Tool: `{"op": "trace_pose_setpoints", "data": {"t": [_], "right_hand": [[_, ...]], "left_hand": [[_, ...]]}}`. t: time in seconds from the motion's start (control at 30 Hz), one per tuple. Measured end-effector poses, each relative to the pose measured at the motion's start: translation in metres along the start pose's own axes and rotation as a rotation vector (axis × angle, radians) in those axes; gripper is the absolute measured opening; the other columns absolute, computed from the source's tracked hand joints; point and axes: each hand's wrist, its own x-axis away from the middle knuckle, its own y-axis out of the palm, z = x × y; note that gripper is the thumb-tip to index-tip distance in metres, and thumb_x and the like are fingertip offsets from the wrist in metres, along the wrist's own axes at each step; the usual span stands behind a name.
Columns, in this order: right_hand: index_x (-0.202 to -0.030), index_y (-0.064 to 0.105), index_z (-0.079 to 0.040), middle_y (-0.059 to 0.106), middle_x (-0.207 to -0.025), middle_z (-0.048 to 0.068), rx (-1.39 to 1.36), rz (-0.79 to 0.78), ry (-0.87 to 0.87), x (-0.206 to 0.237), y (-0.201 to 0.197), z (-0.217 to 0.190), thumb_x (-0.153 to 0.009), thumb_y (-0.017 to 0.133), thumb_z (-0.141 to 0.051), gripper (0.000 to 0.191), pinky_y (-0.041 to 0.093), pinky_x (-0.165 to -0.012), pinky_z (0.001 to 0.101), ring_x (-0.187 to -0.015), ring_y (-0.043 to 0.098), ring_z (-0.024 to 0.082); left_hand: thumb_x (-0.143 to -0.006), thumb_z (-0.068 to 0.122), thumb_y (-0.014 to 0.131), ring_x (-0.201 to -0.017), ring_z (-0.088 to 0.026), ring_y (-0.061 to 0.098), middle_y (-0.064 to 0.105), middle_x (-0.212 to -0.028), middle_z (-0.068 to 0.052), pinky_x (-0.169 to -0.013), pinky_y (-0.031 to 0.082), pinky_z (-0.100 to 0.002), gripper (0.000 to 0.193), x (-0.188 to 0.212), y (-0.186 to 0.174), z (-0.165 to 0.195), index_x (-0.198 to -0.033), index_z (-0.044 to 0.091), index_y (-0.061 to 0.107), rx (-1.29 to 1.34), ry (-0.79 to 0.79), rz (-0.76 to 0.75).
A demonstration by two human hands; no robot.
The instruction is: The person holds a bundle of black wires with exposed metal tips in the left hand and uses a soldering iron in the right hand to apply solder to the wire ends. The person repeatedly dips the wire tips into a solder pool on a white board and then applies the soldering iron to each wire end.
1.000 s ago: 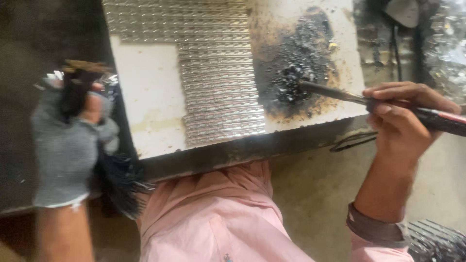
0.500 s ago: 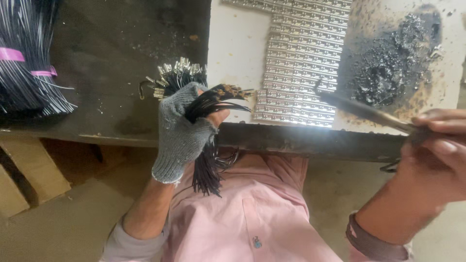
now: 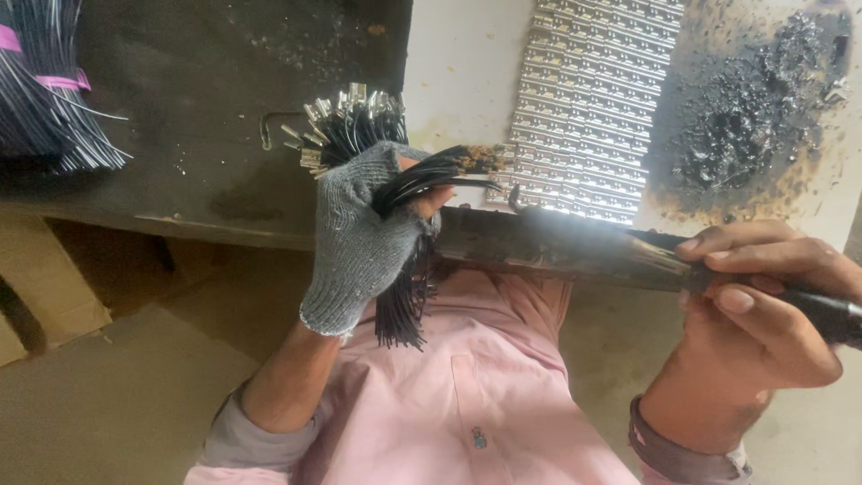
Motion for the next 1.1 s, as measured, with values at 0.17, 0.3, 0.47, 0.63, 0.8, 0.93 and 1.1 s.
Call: {"op": "trace_pose_setpoints", "data": {"t": [0.17,0.3,0.47,0.63,0.8,0.93,1.1], "right_hand": [[-0.098,0.055,-0.006,0.06,-0.096,0.022,-0.018,0.032,0.023,-0.003,0.009,-0.003,-0.082,0.075,0.016,0.033,0.059,-0.053,0.0295,-0.079,0.074,0.035],[-0.1,0.055,-0.006,0.06,-0.097,0.021,-0.001,-0.008,0.01,-0.006,0.01,-0.004,-0.085,0.075,0.016,0.034,0.061,-0.054,0.0292,-0.081,0.074,0.034],[-0.105,0.055,-0.006,0.061,-0.102,0.021,0.009,-0.125,-0.034,-0.009,0.005,-0.001,-0.091,0.08,0.013,0.034,0.063,-0.061,0.0318,-0.087,0.074,0.035],[-0.104,0.058,-0.005,0.062,-0.105,0.021,-0.032,-0.09,0.001,-0.005,0.011,0.002,-0.091,0.081,0.011,0.031,0.064,-0.062,0.0316,-0.087,0.075,0.035],[-0.104,0.06,-0.004,0.063,-0.104,0.02,-0.04,-0.104,-0.012,0.0,0.01,0.008,-0.086,0.085,0.01,0.034,0.064,-0.065,0.0336,-0.088,0.076,0.036],[-0.106,0.062,-0.005,0.063,-0.105,0.02,-0.038,-0.113,-0.012,0.007,0.009,0.01,-0.085,0.084,0.014,0.035,0.063,-0.065,0.0322,-0.087,0.075,0.037],[-0.092,0.067,-0.001,0.07,-0.1,0.027,-0.196,-0.227,0.382,-0.026,0.011,-0.01,-0.07,0.066,0.006,0.024,0.055,-0.052,0.0264,-0.064,0.07,0.028]], "left_hand": [[-0.091,0.007,0.08,-0.063,-0.01,0.064,0.07,-0.077,-0.004,-0.059,0.05,-0.028,0.009,0.005,-0.001,0.002,-0.098,0.004,0.076,-0.129,0.059,-0.007],[-0.091,0.005,0.08,-0.062,-0.012,0.064,0.071,-0.077,-0.007,-0.058,0.05,-0.029,0.007,0.004,0.0,0.002,-0.095,0.002,0.075,-0.154,0.086,0.007],[-0.091,0.005,0.079,-0.061,-0.013,0.067,0.07,-0.075,-0.007,-0.055,0.051,-0.029,0.005,0.004,0.007,-0.002,-0.091,0.003,0.074,-0.131,0.097,0.05],[-0.086,0.002,0.076,-0.06,-0.022,0.064,0.062,-0.071,-0.01,-0.059,0.049,-0.034,0.01,0.008,0.01,-0.004,-0.081,0.001,0.068,-0.27,0.109,0.101],[-0.082,0.0,0.071,-0.072,-0.029,0.067,0.064,-0.085,-0.014,-0.067,0.053,-0.038,0.011,0.011,0.012,-0.003,-0.092,0.001,0.07,-0.273,0.159,0.115],[-0.077,0.006,0.074,-0.073,-0.034,0.065,0.06,-0.083,-0.016,-0.069,0.054,-0.043,0.014,0.011,0.014,-0.004,-0.084,0.002,0.063,-0.413,0.144,0.109],[-0.078,0.008,0.073,-0.078,-0.035,0.067,0.061,-0.087,-0.015,-0.071,0.055,-0.043,0.016,0.013,0.016,-0.005,-0.091,0.004,0.065,-0.444,0.165,0.107]]}}
